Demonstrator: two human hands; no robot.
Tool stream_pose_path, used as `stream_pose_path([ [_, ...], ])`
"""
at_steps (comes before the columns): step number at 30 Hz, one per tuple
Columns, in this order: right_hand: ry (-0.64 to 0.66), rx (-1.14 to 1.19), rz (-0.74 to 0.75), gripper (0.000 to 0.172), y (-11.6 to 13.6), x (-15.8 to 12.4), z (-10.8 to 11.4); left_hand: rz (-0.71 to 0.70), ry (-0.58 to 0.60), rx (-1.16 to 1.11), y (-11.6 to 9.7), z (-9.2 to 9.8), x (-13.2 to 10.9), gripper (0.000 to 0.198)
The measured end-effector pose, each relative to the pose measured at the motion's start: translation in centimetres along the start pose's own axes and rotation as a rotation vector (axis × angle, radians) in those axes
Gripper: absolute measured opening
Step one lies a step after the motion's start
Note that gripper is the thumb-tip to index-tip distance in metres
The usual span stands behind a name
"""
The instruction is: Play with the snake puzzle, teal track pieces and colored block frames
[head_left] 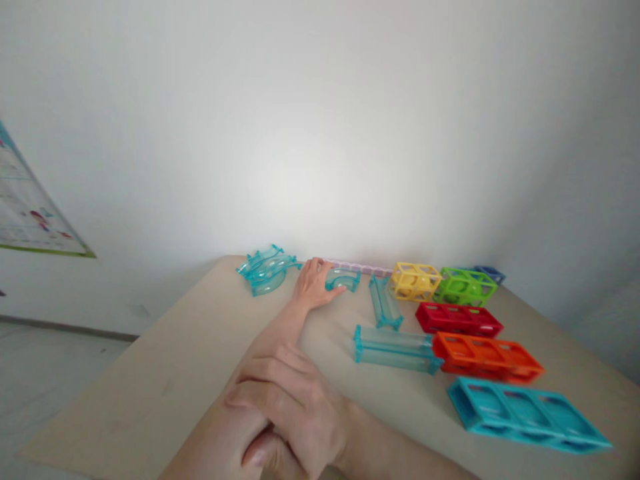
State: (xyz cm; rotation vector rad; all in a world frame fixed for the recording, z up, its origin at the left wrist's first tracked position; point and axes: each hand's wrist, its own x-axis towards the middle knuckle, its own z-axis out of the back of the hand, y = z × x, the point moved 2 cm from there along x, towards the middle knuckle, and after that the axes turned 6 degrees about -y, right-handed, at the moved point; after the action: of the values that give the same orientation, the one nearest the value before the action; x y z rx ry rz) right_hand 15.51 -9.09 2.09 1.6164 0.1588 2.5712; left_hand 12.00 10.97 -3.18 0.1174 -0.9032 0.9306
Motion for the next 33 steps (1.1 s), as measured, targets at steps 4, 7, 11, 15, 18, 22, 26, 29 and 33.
stream_pose_path([
  [4,-0.039,-0.03,0.011,0.034,-0.1,-0.2,-0.4,-0.032,0.073,-0.032,0.5,-0.8,0.0,0.036],
  [7,-0.07,-0.021,0.031,0.028,-0.1,-0.4,-0.2,-0.013,0.124,-0.052,1.0,-1.3,0.0,0.033],
  [11,-0.058,-0.023,0.025,0.03,0.3,0.0,0.3,0.006,0.142,-0.057,1.3,-1.7,0.0,0.033],
  [15,-0.082,-0.023,0.017,0.036,0.4,0.3,0.3,0.021,0.163,-0.061,1.4,-1.8,-0.1,0.035],
  [18,-0.145,-0.032,0.032,0.032,0.2,0.2,0.2,0.021,0.175,-0.063,1.5,-1.8,-0.2,0.036],
  [22,-0.124,-0.04,0.018,0.03,0.0,-0.1,0.2,0.023,0.189,-0.059,1.5,-1.9,-0.1,0.038],
  [26,-0.112,-0.028,0.018,0.031,0.1,-0.1,0.2,0.032,0.201,-0.054,1.5,-1.8,0.0,0.044],
  [29,-0.107,-0.035,0.01,0.032,0.3,-0.3,0.1,0.063,0.194,-0.059,1.3,-1.6,0.0,0.061],
  [33,-0.136,-0.034,-0.002,0.026,0.3,-0.6,-0.2,0.111,0.142,-0.088,1.2,-1.2,0.1,0.077],
])
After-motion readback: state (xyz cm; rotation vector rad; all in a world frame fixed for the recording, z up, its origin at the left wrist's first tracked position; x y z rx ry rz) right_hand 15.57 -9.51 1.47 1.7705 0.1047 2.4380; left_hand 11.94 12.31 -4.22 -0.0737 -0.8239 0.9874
